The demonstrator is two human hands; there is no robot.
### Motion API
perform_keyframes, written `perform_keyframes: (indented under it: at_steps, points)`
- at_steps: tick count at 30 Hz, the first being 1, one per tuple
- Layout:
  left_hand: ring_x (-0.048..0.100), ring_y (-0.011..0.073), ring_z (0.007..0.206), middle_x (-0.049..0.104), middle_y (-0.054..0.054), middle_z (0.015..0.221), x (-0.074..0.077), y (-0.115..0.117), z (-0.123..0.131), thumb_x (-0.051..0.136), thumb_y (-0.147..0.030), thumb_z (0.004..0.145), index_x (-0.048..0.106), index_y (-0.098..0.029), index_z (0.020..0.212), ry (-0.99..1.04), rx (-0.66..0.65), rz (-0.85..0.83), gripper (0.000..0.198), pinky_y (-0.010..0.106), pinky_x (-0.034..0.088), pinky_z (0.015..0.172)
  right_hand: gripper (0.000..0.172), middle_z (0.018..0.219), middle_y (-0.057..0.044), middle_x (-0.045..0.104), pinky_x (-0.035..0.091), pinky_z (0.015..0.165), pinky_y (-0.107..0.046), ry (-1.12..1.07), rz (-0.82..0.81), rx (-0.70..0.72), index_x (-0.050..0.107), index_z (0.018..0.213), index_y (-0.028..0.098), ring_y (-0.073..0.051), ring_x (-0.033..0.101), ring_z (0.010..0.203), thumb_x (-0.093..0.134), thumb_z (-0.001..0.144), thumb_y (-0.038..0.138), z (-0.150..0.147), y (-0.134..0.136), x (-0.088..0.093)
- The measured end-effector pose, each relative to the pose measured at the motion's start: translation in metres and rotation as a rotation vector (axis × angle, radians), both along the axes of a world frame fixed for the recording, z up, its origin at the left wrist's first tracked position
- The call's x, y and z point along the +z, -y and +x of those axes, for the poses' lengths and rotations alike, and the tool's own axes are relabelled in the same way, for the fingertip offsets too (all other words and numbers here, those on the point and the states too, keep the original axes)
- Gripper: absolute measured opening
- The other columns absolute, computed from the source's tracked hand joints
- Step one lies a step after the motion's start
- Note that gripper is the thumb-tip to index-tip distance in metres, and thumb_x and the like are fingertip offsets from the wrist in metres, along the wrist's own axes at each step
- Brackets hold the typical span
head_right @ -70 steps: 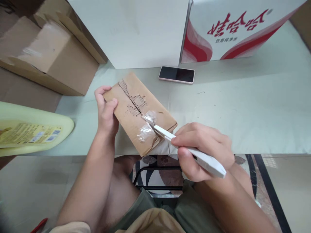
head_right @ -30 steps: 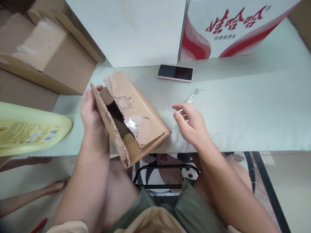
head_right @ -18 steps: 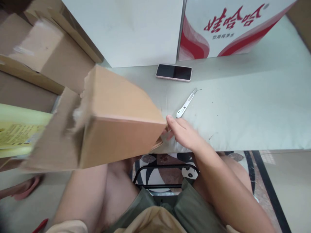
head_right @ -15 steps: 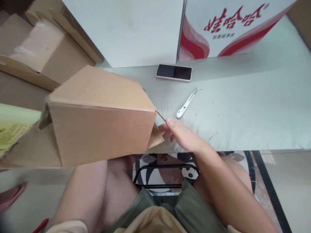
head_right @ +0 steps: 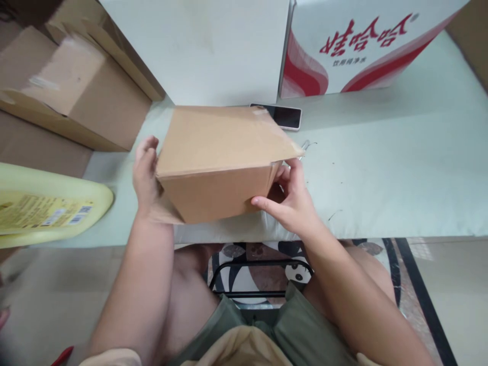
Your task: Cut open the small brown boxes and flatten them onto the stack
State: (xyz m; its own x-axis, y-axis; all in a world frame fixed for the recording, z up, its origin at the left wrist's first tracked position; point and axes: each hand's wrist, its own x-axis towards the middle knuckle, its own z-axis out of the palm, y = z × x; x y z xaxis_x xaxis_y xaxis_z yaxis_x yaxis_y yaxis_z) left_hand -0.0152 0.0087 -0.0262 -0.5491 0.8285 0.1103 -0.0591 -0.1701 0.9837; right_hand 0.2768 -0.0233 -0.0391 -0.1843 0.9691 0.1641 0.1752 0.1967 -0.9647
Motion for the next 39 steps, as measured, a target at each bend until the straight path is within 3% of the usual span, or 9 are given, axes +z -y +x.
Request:
perform_keyframes:
  at_steps: [4, 9, 15, 19, 25, 28, 31, 34, 39]
  points:
    - [0.068, 0.0261, 0.123, 0.078, 0.006, 0.112, -0.004, 0.006, 0.003, 0.075, -0.046, 0.084, 0.077, -0.022, 0.089, -0.108, -0.035, -0.113, 0.025, 0.036, 0.050, 0.109, 0.068, 0.101, -0.005, 0.069, 0.059, 0.078, -0.042, 0.171, 0.015, -0.188, 0.047, 0.137, 0.026, -0.025, 0.070, 0.091, 0.077, 0.080, 0.048, 0.003, -0.005, -0.003]
    - [0.070, 0.0267, 0.095, 0.073, 0.008, 0.085, 0.002, 0.013, 0.008, 0.077, -0.054, 0.081, 0.065, -0.022, 0.067, -0.216, -0.143, -0.252, 0.038, 0.035, 0.055, 0.079, 0.032, 0.095, -0.007, 0.074, 0.056, 0.069, -0.037, 0.255, -0.044, -0.190, 0.060, 0.098, 0.023, -0.023, 0.069, 0.081, 0.071, 0.078, 0.046, -0.001, -0.005, 0.010]
    - [0.071, 0.0241, 0.079, 0.073, 0.009, 0.090, 0.001, 0.012, 0.002, 0.076, -0.062, 0.080, 0.065, -0.024, 0.094, 0.132, -0.190, -0.281, 0.042, 0.033, 0.052, 0.064, 0.033, 0.099, -0.008, 0.077, 0.058, 0.071, -0.037, 0.208, -0.039, -0.160, 0.064, 0.103, 0.022, -0.024, 0.071, 0.085, 0.070, 0.079, 0.044, -0.004, -0.004, 0.011]
    - [0.071, 0.0264, 0.074, 0.074, 0.014, 0.091, 0.004, 0.013, -0.008, 0.069, -0.069, 0.083, 0.067, -0.021, 0.097, 0.202, -0.329, -0.321, 0.050, 0.036, 0.051, 0.060, 0.031, 0.099, -0.008, 0.076, 0.059, 0.071, -0.039, 0.238, -0.031, -0.193, 0.065, 0.102, 0.022, -0.025, 0.070, 0.085, 0.069, 0.080, 0.044, -0.003, -0.004, 0.011]
    - [0.075, 0.0328, 0.101, 0.074, 0.009, 0.119, 0.030, 0.023, -0.006, 0.077, -0.056, 0.078, 0.069, -0.030, 0.115, 0.298, -0.462, -0.131, 0.046, 0.049, 0.061, 0.082, 0.041, 0.101, -0.008, 0.074, 0.059, 0.079, -0.041, 0.280, 0.022, -0.292, 0.069, 0.121, 0.023, -0.028, 0.070, 0.097, 0.068, 0.084, 0.040, 0.000, -0.004, 0.010]
    - [0.073, 0.0332, 0.110, 0.074, 0.002, 0.128, 0.035, 0.024, 0.001, 0.082, -0.049, 0.073, 0.068, -0.035, 0.109, 0.324, -0.469, -0.059, 0.042, 0.050, 0.063, 0.087, 0.040, 0.101, -0.008, 0.074, 0.059, 0.080, -0.041, 0.277, 0.016, -0.290, 0.069, 0.121, 0.023, -0.029, 0.069, 0.099, 0.068, 0.084, 0.039, 0.001, -0.004, 0.009]
    - [0.073, 0.0318, 0.110, 0.077, 0.004, 0.115, 0.030, 0.021, 0.004, 0.081, -0.051, 0.068, 0.069, -0.029, 0.092, 0.275, -0.354, -0.083, 0.035, 0.043, 0.064, 0.083, 0.039, 0.101, -0.008, 0.074, 0.059, 0.081, -0.041, 0.277, -0.004, -0.290, 0.068, 0.118, 0.022, -0.029, 0.069, 0.098, 0.067, 0.084, 0.041, 0.000, -0.003, 0.009]
    - [0.073, 0.0343, 0.116, 0.077, 0.008, 0.094, 0.021, 0.019, 0.004, 0.076, -0.055, 0.071, 0.069, -0.026, 0.081, 0.203, -0.241, -0.103, 0.032, 0.045, 0.064, 0.087, 0.036, 0.101, -0.009, 0.074, 0.059, 0.080, -0.042, 0.265, -0.021, -0.262, 0.068, 0.114, 0.022, -0.028, 0.069, 0.096, 0.066, 0.085, 0.043, -0.001, -0.003, 0.009]
    - [0.075, 0.0340, 0.106, 0.076, 0.007, 0.077, 0.013, 0.018, -0.006, 0.068, -0.050, 0.072, 0.067, -0.024, 0.072, 0.226, -0.204, -0.082, 0.027, 0.049, 0.064, 0.092, 0.037, 0.101, -0.008, 0.075, 0.062, 0.083, -0.042, 0.132, -0.008, -0.169, 0.066, 0.116, 0.024, -0.027, 0.073, 0.097, 0.063, 0.094, 0.054, 0.001, -0.003, 0.006]
